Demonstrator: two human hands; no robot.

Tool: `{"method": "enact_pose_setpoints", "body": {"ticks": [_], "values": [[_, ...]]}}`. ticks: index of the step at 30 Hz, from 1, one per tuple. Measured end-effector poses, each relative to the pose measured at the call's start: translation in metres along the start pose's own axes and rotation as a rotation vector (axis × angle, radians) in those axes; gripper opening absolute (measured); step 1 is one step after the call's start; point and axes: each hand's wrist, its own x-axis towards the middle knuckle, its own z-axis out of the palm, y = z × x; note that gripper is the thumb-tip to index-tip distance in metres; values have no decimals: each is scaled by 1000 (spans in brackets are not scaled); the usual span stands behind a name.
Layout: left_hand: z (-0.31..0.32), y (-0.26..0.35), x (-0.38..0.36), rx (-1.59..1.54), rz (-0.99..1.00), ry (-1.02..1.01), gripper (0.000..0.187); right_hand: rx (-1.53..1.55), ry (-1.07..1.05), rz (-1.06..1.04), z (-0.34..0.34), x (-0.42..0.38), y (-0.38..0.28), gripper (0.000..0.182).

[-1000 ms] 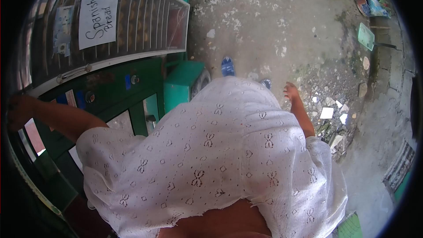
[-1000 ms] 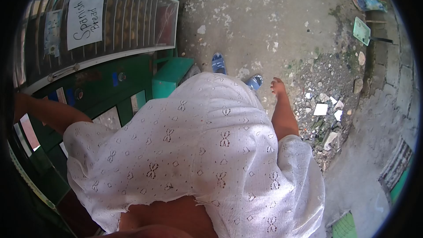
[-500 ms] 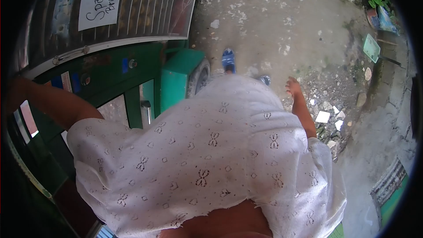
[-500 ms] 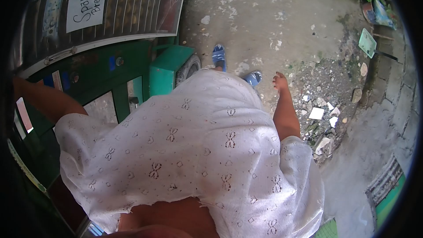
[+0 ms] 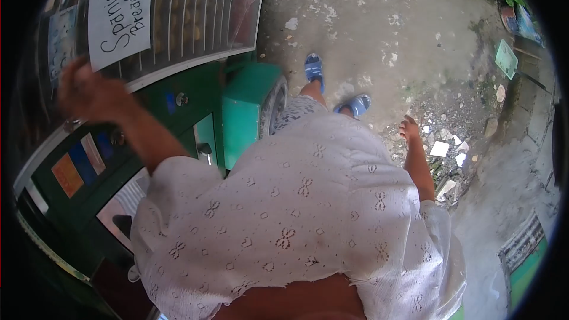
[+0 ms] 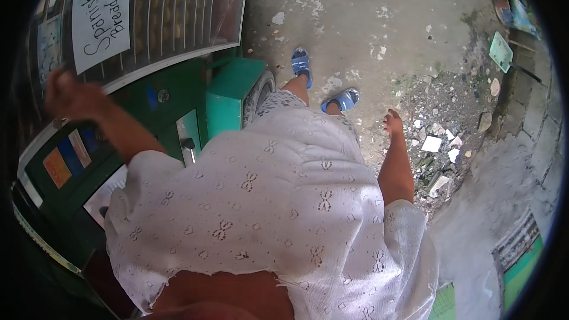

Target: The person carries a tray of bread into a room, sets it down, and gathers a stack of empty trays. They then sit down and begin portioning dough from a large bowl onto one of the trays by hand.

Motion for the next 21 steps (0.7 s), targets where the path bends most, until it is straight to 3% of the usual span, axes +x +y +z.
{"method": "enact_pose_setpoints", "body": {"ticks": [1,2,3,4,5,7,8,10,11,16,21], "values": [[46,36,-43,-411,-206,-368,41,-7,4,8,6,-6,-3,50],[71,81,-71,-365,-225,-835,40,18,0,10,5,-20,-5,50],[108,89,-125,-211,-208,-1196,49,38,3,13,13,-30,-9,49],[146,78,-181,-284,-302,-1626,68,16,6,21,22,-37,-15,49],[180,64,-254,-176,-165,-1624,79,-69,-26,-5,33,-42,-18,49],[220,40,-333,40,-170,-1866,80,-150,-58,-27,47,-41,-22,49],[234,35,-336,38,-174,-1880,80,-174,-60,-97,53,-36,-13,49],[246,24,-350,318,-380,-2115,83,-209,-73,-124,64,-36,-6,49],[255,17,-361,356,-268,-2144,85,-177,-87,-104,70,-44,-13,49],[286,-1,-386,494,-135,-2222,88,-101,-115,-37,102,-62,-9,51],[298,-9,-387,547,-181,-2256,82,-21,-168,88,123,-70,-11,51]]}}
